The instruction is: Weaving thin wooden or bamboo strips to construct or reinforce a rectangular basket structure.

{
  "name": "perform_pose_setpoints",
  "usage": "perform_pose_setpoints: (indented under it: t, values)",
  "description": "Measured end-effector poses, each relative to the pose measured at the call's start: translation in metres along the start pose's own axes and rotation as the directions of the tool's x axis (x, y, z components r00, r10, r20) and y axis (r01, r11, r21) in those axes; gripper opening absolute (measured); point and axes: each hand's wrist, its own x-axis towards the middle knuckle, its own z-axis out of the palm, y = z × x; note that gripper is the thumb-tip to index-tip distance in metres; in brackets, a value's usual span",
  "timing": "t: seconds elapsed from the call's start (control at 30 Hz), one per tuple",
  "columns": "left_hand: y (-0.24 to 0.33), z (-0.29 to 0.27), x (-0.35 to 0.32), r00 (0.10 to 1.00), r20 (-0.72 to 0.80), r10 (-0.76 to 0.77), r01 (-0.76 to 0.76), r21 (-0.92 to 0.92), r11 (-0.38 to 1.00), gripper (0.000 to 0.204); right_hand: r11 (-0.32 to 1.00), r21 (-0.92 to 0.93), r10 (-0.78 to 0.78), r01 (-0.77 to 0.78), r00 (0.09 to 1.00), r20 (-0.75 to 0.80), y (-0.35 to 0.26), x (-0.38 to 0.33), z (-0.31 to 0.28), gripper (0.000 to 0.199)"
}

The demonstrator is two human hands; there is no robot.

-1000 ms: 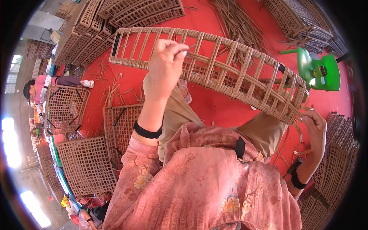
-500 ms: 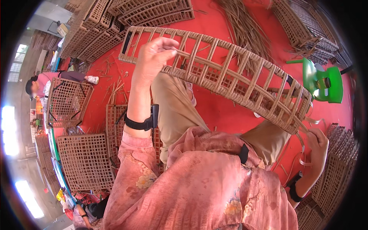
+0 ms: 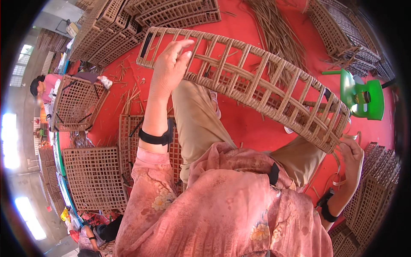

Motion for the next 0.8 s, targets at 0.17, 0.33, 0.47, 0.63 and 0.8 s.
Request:
perform_pose_setpoints:
  t: [0.17,0.33,0.47,0.63,0.8]
  values:
    - [-0.01,-0.015,0.012,0.904,0.348,-0.248,0.266,-0.005,0.964,0.041,0.999,0.003,0.044,-0.044,0.998,-0.047,-0.007,-0.001,0.011,0.013]
    - [-0.023,-0.024,0.025,0.868,0.411,-0.279,0.418,-0.3,0.857,0.023,0.996,-0.011,0.089,-0.091,0.985,-0.147,-0.016,-0.011,0.011,0.012]
    - [-0.035,-0.031,0.018,0.914,0.265,-0.308,0.389,-0.355,0.85,0.02,0.98,-0.197,0.006,-0.02,0.997,-0.072,-0.018,-0.024,-0.016,0.01]
    - [-0.049,-0.028,0.011,0.921,0.128,-0.368,0.39,-0.35,0.852,0.018,0.989,-0.099,0.097,-0.106,0.991,-0.091,-0.004,-0.027,-0.03,0.008]
    - [-0.05,-0.015,0.003,0.995,-0.01,-0.097,0.097,0.212,0.973,0.014,0.995,-0.021,0.095,-0.096,0.994,-0.056,0.003,-0.019,-0.031,0.008]
